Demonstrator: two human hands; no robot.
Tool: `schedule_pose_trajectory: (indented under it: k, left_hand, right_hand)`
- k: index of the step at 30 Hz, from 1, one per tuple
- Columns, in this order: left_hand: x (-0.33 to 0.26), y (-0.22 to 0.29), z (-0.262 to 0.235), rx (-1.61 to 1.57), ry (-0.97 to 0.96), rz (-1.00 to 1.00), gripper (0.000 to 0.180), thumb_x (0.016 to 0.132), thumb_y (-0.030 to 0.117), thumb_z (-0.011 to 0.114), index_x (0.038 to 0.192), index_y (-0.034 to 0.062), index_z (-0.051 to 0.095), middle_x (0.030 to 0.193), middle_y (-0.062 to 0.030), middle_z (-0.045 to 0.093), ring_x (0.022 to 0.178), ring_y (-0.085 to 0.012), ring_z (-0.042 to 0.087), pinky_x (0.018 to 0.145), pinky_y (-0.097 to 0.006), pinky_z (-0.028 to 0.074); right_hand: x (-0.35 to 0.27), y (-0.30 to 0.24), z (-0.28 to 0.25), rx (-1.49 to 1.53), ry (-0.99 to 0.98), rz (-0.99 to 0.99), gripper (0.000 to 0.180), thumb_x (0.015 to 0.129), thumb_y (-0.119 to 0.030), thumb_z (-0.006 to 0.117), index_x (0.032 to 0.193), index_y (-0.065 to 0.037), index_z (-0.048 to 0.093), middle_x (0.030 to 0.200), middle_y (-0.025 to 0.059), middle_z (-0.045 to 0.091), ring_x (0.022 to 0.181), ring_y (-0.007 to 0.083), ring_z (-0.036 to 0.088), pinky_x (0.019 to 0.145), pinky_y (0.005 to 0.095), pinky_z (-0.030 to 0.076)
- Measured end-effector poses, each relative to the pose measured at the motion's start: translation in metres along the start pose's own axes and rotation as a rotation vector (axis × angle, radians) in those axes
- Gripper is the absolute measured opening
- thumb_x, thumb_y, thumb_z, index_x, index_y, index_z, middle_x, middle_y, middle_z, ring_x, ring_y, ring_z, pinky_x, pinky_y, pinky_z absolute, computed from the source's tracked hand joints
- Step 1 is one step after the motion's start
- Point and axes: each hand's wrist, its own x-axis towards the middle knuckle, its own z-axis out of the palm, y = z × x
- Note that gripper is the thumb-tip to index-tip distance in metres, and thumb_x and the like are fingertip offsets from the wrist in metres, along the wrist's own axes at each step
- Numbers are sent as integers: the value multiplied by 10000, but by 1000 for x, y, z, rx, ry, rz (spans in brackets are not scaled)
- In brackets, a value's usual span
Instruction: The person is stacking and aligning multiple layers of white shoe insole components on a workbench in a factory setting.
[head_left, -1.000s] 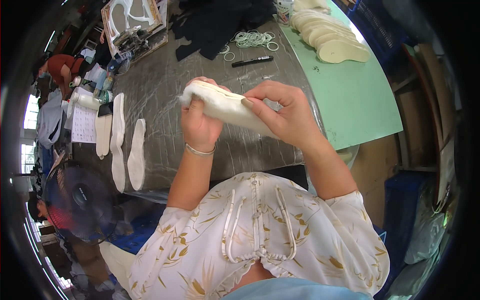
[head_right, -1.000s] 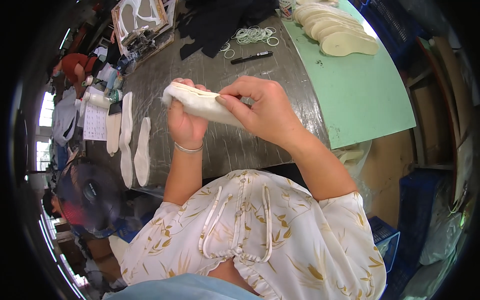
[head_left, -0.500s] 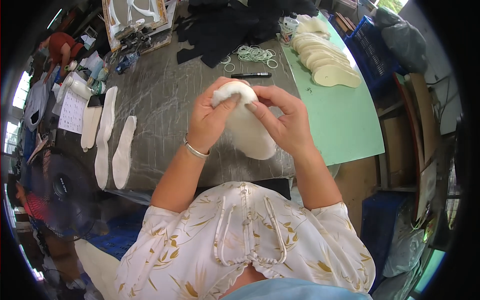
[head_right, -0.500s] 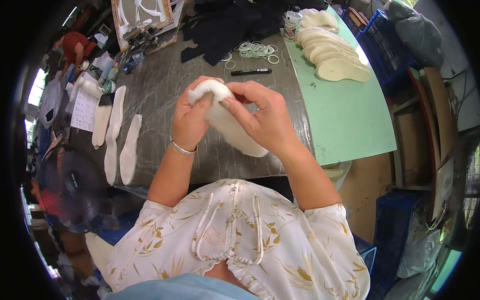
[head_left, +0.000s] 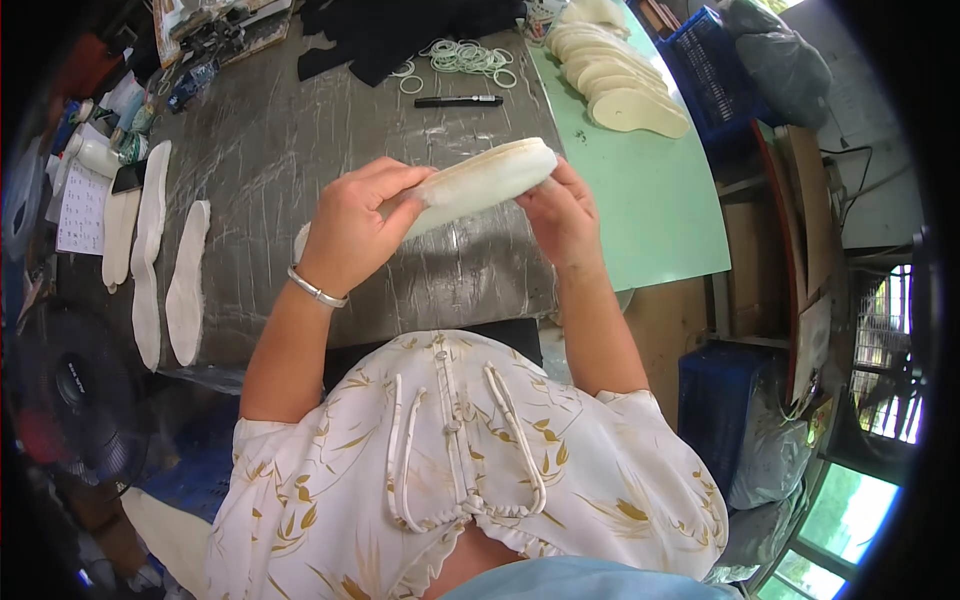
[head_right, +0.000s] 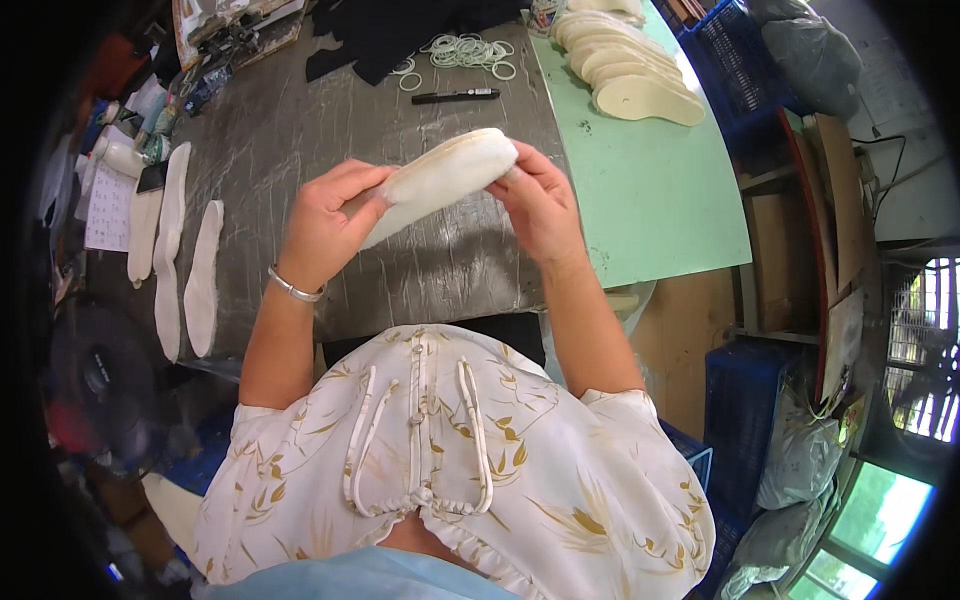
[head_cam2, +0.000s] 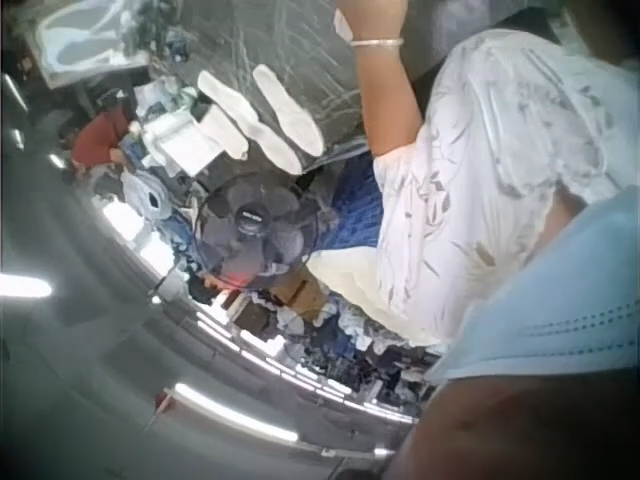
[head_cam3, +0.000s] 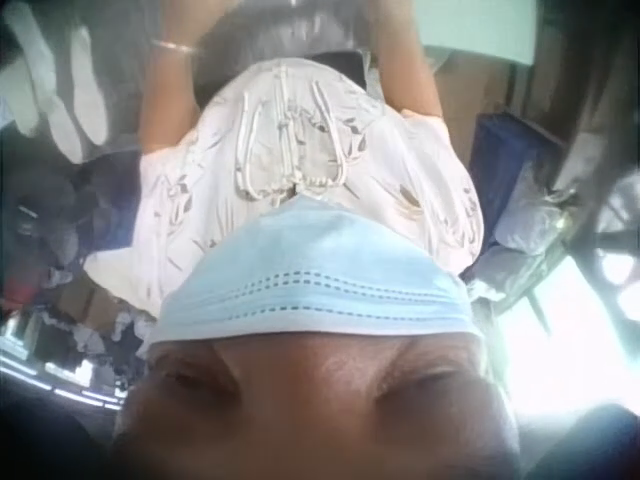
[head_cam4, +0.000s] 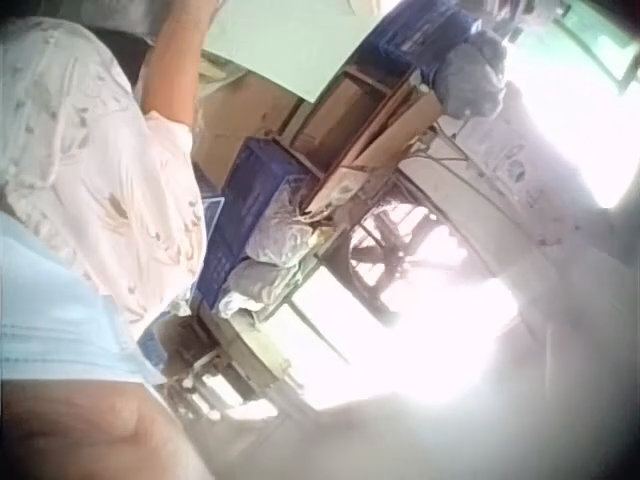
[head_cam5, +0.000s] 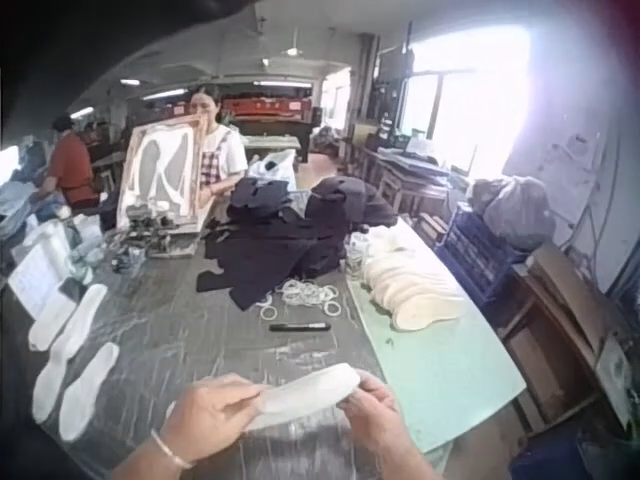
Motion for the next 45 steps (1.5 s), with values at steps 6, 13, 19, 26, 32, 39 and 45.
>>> schedule_pose_trajectory:
  k: [6,13,19,26,32,39,45]
  left_hand:
    - [-9,-13,-1,386,-159,81,251,757,21,641,997,80,685,882,-52,655,776,-223,614,716,-326,427]
    - [-36,-56,30,498,-256,72,261,774,78,654,1033,105,650,861,-25,622,807,-218,592,781,-343,411]
    - [-42,-52,27,507,-257,12,439,738,310,745,1089,74,627,903,-48,637,856,-255,594,864,-372,414]
    - [-57,-66,-10,563,-169,-89,228,799,283,700,911,84,700,830,-32,655,774,-228,603,869,-370,405]
    - [-58,-66,-6,561,-137,-70,137,810,227,691,844,95,703,771,-6,644,714,-196,583,830,-355,390]
    - [-61,-63,-16,555,-138,-84,338,719,329,761,933,76,694,875,-33,654,835,-239,591,915,-387,378]
    - [-80,-79,-56,443,-40,-176,396,737,263,765,1066,68,662,1074,-83,638,970,-251,590,1003,-414,345]
  right_hand:
    - [4,-19,0,-798,-66,-173,322,873,-119,632,1171,-2,607,1152,102,634,1053,194,595,909,334,471]
    - [-2,22,1,-1246,-250,-66,197,835,-98,664,1015,-21,684,961,111,661,860,226,624,741,308,491]
    - [-7,46,-3,-1200,-215,-127,111,806,-85,688,886,-11,708,881,121,676,772,278,636,679,347,518]
    - [-6,49,-7,-1325,-276,-288,51,784,-63,683,833,-52,680,834,62,664,769,251,612,750,340,462]
    - [0,48,1,-1343,-215,-148,140,797,-141,693,886,-33,686,864,88,676,747,265,617,825,368,455]
    - [11,80,46,-1357,-378,-283,153,788,-173,688,899,-69,699,879,62,669,792,258,616,803,379,453]
    - [14,82,48,-1359,-333,-175,85,786,-130,681,845,-76,708,810,51,674,751,246,610,745,365,454]
